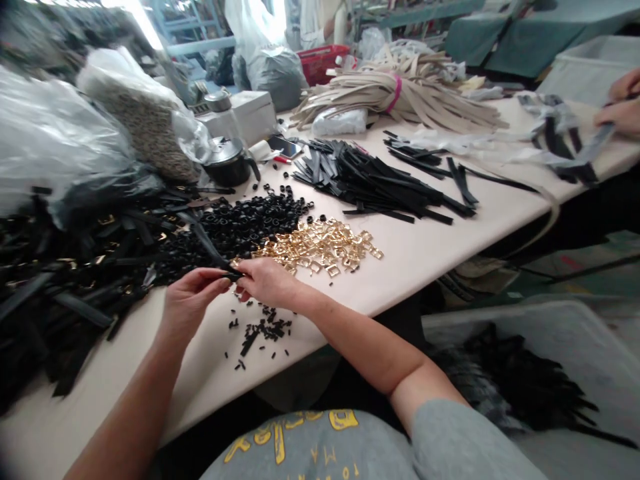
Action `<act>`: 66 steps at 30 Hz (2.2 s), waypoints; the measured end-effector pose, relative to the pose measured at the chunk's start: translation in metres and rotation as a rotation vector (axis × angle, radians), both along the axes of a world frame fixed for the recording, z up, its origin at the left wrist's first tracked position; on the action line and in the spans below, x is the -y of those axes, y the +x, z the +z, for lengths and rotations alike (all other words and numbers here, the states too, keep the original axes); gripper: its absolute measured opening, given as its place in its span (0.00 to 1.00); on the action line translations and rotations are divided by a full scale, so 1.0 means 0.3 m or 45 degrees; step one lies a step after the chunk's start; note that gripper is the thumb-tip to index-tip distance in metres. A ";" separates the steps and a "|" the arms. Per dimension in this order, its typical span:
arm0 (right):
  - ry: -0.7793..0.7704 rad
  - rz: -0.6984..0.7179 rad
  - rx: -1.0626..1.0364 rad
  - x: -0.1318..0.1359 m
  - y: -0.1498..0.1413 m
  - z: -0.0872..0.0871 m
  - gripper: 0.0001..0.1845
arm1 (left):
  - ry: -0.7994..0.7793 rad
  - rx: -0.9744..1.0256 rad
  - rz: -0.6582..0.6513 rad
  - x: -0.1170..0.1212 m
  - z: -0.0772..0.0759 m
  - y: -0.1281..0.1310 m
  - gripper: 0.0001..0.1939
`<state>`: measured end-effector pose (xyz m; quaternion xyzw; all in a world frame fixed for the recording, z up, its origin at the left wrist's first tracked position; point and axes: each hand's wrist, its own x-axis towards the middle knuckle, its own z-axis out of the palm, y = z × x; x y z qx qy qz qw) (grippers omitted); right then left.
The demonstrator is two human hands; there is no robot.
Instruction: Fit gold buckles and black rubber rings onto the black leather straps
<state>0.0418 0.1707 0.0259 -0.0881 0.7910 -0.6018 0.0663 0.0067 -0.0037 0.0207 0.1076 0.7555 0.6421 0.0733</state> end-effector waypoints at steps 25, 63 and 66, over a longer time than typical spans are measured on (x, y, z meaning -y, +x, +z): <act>-0.026 0.057 -0.001 -0.024 0.013 0.013 0.07 | 0.555 0.539 -0.238 -0.006 0.019 -0.014 0.20; -0.444 -0.072 0.283 -0.003 0.029 0.033 0.19 | 0.886 0.598 -0.067 -0.089 -0.040 0.043 0.21; -0.324 -0.121 0.213 -0.004 0.031 0.037 0.17 | 0.837 0.519 -0.061 -0.090 -0.046 0.036 0.20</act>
